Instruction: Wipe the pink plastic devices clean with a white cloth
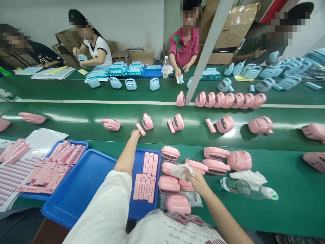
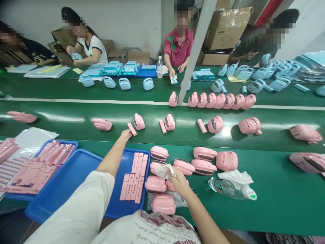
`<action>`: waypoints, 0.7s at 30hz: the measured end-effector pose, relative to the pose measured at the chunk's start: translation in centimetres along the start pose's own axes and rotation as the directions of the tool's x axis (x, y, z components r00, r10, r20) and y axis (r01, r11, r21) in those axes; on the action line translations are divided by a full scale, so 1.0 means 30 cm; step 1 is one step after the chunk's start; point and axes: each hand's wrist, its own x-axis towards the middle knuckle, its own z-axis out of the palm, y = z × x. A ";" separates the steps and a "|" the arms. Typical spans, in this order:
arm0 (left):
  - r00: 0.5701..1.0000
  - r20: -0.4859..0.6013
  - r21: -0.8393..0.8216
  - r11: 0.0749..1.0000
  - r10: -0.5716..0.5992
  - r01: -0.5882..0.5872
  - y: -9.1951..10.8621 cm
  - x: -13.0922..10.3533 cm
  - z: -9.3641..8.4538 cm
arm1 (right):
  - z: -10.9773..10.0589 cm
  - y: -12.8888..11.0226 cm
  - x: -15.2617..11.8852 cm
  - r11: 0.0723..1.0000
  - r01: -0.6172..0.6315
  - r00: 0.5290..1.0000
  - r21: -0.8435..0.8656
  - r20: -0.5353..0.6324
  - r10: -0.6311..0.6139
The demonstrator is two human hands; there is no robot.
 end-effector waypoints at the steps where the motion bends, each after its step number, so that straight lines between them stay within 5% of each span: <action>1: 0.996 -0.088 0.051 0.999 0.016 -0.011 0.020 0.039 -0.010 | -0.008 0.008 0.011 0.999 -0.038 0.999 0.015 -0.023 0.039; 3: 0.957 -0.286 0.154 0.988 0.051 -0.006 0.061 0.116 -0.041 | -0.022 0.028 0.027 0.991 -0.115 0.991 0.067 -0.063 0.119; 6: 0.833 -0.538 0.294 0.955 0.130 0.040 0.119 0.222 -0.120 | -0.034 0.059 0.038 0.961 -0.220 0.962 0.167 -0.124 0.242; 8: 0.742 -0.650 0.346 0.933 0.165 0.095 0.148 0.275 -0.182 | -0.032 0.076 0.041 0.937 -0.269 0.925 0.224 -0.213 0.316; 10: 0.696 -0.694 0.367 0.922 0.181 0.126 0.162 0.305 -0.236 | -0.025 0.089 0.046 0.897 -0.311 0.878 0.313 -0.268 0.398; 15: 0.768 -0.576 0.413 0.910 0.280 -0.022 0.145 0.256 -0.298 | -0.016 0.093 0.077 0.662 -0.231 0.799 0.713 -0.250 0.547; 18: 0.823 -0.412 0.405 0.888 0.391 -0.219 0.123 0.133 -0.288 | -0.011 0.069 0.098 0.568 -0.108 0.794 0.816 -0.273 0.543; 21: 0.824 -0.246 0.349 0.839 0.511 -0.417 0.089 -0.056 -0.237 | 0.014 0.015 0.121 0.578 -0.085 0.841 0.812 -0.252 0.478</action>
